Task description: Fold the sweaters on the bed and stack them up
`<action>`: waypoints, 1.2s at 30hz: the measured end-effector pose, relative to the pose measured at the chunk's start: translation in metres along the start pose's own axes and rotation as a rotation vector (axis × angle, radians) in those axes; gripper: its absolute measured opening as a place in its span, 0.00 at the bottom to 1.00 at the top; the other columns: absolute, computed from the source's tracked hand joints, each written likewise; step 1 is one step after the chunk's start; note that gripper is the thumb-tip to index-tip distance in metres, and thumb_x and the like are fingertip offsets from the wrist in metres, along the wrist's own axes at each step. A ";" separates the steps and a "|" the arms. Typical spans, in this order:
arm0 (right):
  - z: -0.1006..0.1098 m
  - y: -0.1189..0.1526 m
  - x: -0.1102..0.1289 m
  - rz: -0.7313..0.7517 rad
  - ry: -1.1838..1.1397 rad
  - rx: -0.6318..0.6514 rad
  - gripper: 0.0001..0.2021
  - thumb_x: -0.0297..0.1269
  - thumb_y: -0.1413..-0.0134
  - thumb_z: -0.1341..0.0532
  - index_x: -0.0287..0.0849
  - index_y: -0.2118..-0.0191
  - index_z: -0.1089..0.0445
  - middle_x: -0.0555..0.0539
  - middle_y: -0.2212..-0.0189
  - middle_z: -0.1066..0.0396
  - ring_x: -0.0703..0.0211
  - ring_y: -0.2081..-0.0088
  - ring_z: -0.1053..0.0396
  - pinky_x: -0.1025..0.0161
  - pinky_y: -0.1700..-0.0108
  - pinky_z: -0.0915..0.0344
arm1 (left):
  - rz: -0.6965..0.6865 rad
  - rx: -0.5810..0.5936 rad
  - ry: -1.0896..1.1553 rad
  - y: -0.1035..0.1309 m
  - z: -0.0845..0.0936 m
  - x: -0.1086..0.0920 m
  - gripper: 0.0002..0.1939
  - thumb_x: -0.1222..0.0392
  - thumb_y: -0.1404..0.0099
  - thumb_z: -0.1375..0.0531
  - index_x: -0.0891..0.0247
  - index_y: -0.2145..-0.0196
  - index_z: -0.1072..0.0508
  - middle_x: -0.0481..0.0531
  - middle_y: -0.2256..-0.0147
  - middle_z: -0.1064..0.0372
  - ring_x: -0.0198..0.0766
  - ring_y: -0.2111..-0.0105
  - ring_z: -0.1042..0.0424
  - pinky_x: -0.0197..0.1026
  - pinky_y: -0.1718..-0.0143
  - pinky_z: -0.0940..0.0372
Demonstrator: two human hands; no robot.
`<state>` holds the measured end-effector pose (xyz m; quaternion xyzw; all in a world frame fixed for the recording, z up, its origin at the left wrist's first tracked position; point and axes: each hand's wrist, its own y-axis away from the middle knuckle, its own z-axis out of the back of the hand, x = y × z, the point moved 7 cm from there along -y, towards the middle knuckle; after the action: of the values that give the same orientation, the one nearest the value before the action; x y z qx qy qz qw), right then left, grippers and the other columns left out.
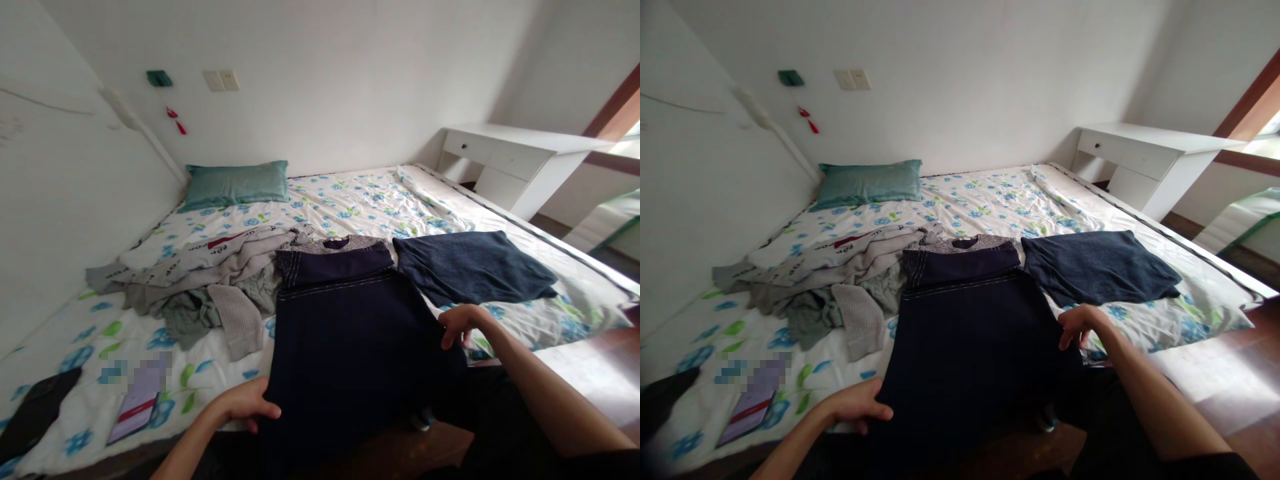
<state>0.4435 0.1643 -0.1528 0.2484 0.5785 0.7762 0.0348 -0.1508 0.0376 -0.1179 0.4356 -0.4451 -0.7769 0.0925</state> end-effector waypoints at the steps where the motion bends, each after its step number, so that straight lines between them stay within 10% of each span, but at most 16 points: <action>1: 0.002 -0.004 0.000 -0.036 0.019 -0.022 0.30 0.45 0.69 0.14 0.37 0.61 0.24 0.43 0.64 0.20 0.53 0.66 0.19 0.67 0.73 0.24 | 0.054 0.006 -0.075 -0.004 0.006 0.005 0.26 0.40 0.57 0.21 0.59 0.69 0.23 0.57 0.69 0.18 0.57 0.66 0.17 0.54 0.62 0.22; 4: 0.024 -0.016 0.017 -0.007 0.006 -0.197 0.25 0.49 0.58 0.16 0.38 0.65 0.24 0.44 0.70 0.21 0.55 0.69 0.21 0.66 0.71 0.25 | 0.099 -0.052 -0.185 -0.021 0.037 0.001 0.26 0.32 0.50 0.27 0.58 0.75 0.26 0.58 0.75 0.22 0.53 0.73 0.21 0.48 0.70 0.28; 8: 0.077 -0.024 0.054 0.079 0.016 -0.557 0.17 0.47 0.41 0.24 0.38 0.56 0.19 0.44 0.70 0.21 0.53 0.68 0.20 0.61 0.63 0.23 | -0.119 -0.463 -0.256 -0.044 0.102 -0.053 0.23 0.35 0.50 0.27 0.56 0.73 0.25 0.54 0.74 0.22 0.51 0.71 0.22 0.45 0.67 0.29; 15: 0.148 -0.045 0.120 0.390 -0.013 -0.978 0.21 0.42 0.32 0.31 0.42 0.38 0.21 0.42 0.47 0.17 0.51 0.45 0.18 0.64 0.41 0.28 | -0.225 -0.825 0.082 -0.106 0.184 -0.115 0.38 0.37 0.46 0.25 0.63 0.46 0.24 0.68 0.46 0.18 0.56 0.49 0.18 0.49 0.49 0.25; 26: 0.229 -0.121 0.151 0.285 -0.308 -1.041 0.34 0.49 0.38 0.24 0.35 0.33 0.27 0.36 0.46 0.18 0.50 0.48 0.18 0.64 0.48 0.26 | -0.272 -0.579 0.674 -0.194 0.234 -0.147 0.12 0.57 0.39 0.25 0.62 0.63 0.22 0.58 0.64 0.16 0.42 0.64 0.17 0.40 0.61 0.22; 31: 0.238 -0.152 0.164 0.295 -0.509 -0.759 0.33 0.47 0.50 0.17 0.37 0.45 0.27 0.53 0.73 0.28 0.65 0.75 0.32 0.71 0.76 0.40 | -0.162 -0.555 0.674 -0.220 0.236 -0.152 0.16 0.59 0.46 0.22 0.63 0.62 0.19 0.59 0.66 0.15 0.51 0.66 0.15 0.49 0.63 0.18; 36: 0.254 -0.142 0.185 0.374 -0.631 -0.540 0.24 0.36 0.48 0.18 0.41 0.55 0.31 0.62 0.80 0.43 0.73 0.81 0.50 0.73 0.82 0.56 | -0.237 -0.636 0.663 -0.229 0.264 -0.174 0.22 0.62 0.53 0.20 0.67 0.60 0.18 0.59 0.67 0.15 0.52 0.68 0.16 0.52 0.63 0.18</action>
<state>0.3572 0.4980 -0.1662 0.5549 0.2615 0.7786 0.1321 -0.1905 0.4256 -0.1322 0.6581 -0.0789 -0.6988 0.2691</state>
